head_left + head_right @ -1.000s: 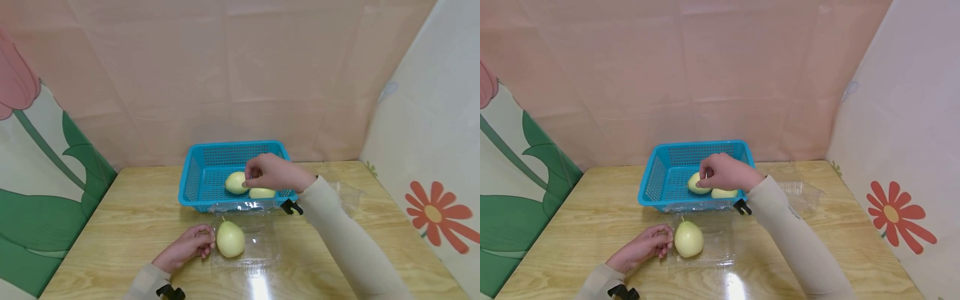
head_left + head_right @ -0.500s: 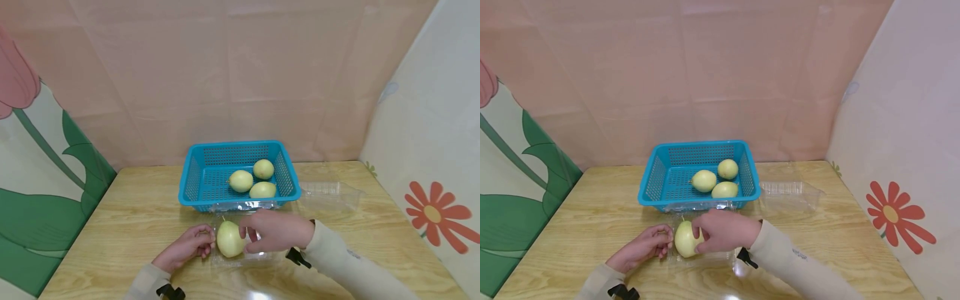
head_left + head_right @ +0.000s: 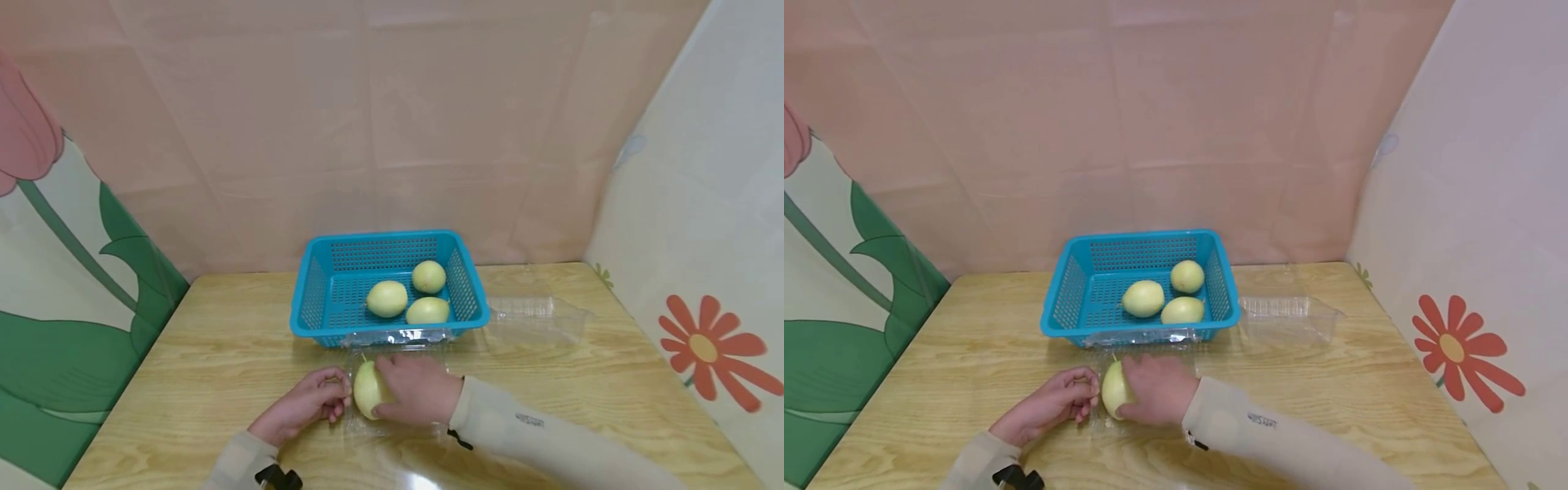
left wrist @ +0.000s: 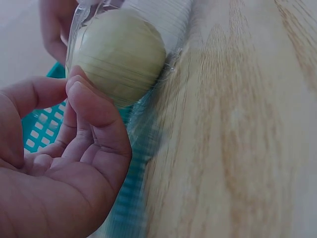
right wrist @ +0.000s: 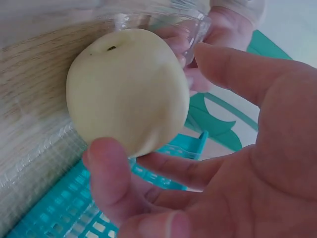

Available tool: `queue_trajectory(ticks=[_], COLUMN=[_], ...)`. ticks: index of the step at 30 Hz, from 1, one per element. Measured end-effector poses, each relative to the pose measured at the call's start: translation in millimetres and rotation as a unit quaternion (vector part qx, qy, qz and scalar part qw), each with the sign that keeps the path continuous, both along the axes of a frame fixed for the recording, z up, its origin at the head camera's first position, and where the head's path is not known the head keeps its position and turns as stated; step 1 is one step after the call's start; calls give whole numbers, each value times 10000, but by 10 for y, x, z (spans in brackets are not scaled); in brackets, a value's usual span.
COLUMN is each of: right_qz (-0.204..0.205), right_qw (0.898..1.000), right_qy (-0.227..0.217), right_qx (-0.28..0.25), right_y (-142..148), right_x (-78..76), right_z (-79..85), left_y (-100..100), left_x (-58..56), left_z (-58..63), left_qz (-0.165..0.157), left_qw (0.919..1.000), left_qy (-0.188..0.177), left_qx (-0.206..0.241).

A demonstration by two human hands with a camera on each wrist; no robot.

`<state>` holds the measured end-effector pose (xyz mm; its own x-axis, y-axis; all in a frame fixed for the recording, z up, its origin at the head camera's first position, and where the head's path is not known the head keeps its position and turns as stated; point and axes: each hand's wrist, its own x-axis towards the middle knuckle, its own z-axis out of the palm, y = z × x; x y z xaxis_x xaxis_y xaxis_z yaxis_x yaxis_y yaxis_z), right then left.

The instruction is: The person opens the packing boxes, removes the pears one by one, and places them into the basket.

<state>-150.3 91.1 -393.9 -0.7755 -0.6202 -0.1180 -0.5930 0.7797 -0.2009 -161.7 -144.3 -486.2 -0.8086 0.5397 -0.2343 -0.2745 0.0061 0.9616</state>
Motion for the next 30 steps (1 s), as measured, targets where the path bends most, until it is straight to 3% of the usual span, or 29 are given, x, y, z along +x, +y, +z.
queue_trajectory(ticks=[9,30], right_qz=[-268,-202], right_qw=[9993,9976], right_qy=[-155,-223], right_qx=[228,624], right_y=[-113,-226], right_x=[-30,-40], right_z=[-51,-103], left_y=[-3,-4], left_x=[-7,-6], left_z=[3,-30], left_qz=[-18,-43], left_qw=[10000,9999], left_qy=[16,5], left_qx=[3,96])
